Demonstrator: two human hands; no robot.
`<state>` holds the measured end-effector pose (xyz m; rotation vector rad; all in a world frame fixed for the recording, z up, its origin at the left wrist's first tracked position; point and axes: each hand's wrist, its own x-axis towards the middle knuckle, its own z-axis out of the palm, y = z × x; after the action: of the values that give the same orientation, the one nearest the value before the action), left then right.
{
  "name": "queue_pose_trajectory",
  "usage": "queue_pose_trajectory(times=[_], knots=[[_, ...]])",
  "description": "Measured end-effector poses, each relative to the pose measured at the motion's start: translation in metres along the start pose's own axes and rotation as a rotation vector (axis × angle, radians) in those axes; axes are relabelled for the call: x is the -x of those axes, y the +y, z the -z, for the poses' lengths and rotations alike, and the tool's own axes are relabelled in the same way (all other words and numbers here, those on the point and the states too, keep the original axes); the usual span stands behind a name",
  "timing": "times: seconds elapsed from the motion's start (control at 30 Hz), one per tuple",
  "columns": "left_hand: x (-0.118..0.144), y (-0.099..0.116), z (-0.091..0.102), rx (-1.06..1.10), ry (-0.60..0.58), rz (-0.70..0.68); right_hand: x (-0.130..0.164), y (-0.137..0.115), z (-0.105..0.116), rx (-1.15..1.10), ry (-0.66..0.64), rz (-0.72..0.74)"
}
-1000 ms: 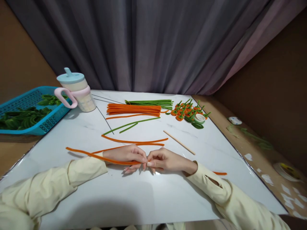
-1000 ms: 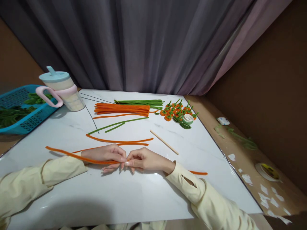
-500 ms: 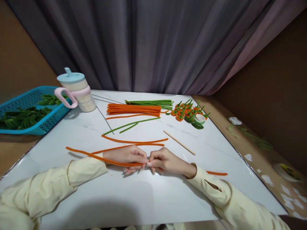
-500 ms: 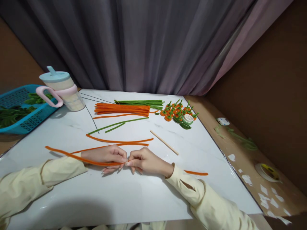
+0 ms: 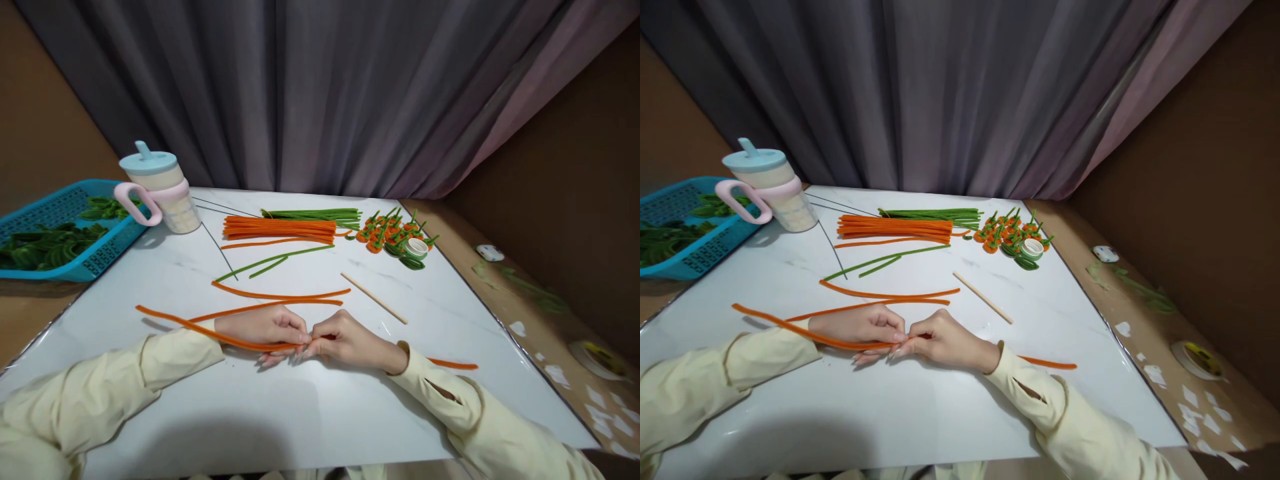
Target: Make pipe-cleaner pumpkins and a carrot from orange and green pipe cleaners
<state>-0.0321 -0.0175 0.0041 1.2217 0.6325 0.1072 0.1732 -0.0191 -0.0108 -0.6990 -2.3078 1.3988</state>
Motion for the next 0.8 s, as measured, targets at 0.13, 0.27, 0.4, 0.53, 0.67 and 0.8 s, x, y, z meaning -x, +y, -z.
queue_pose_trajectory(times=[0.13, 0.27, 0.4, 0.53, 0.67, 0.8], knots=[[0.0, -0.003, 0.0, -0.026, 0.009, -0.013, 0.0, -0.002, 0.0, 0.019, 0.019, 0.001], [0.0, -0.002, 0.002, -0.001, 0.0, 0.004, -0.001, -0.007, 0.002, -0.11, -0.013, -0.092], [0.0, -0.001, 0.001, 0.008, -0.013, -0.015, -0.001, -0.007, 0.005, -0.283, -0.069, -0.168], [0.0, -0.001, 0.0, 0.012, -0.01, -0.02, -0.001, -0.004, 0.006, -0.429, -0.075, -0.233], [0.0, -0.002, 0.001, 0.018, 0.009, 0.003, -0.001, -0.002, 0.007, -0.579, -0.16, -0.295], [-0.001, -0.002, 0.002, 0.056, 0.018, 0.004, -0.001, -0.001, 0.01, -0.662, -0.237, -0.334]])
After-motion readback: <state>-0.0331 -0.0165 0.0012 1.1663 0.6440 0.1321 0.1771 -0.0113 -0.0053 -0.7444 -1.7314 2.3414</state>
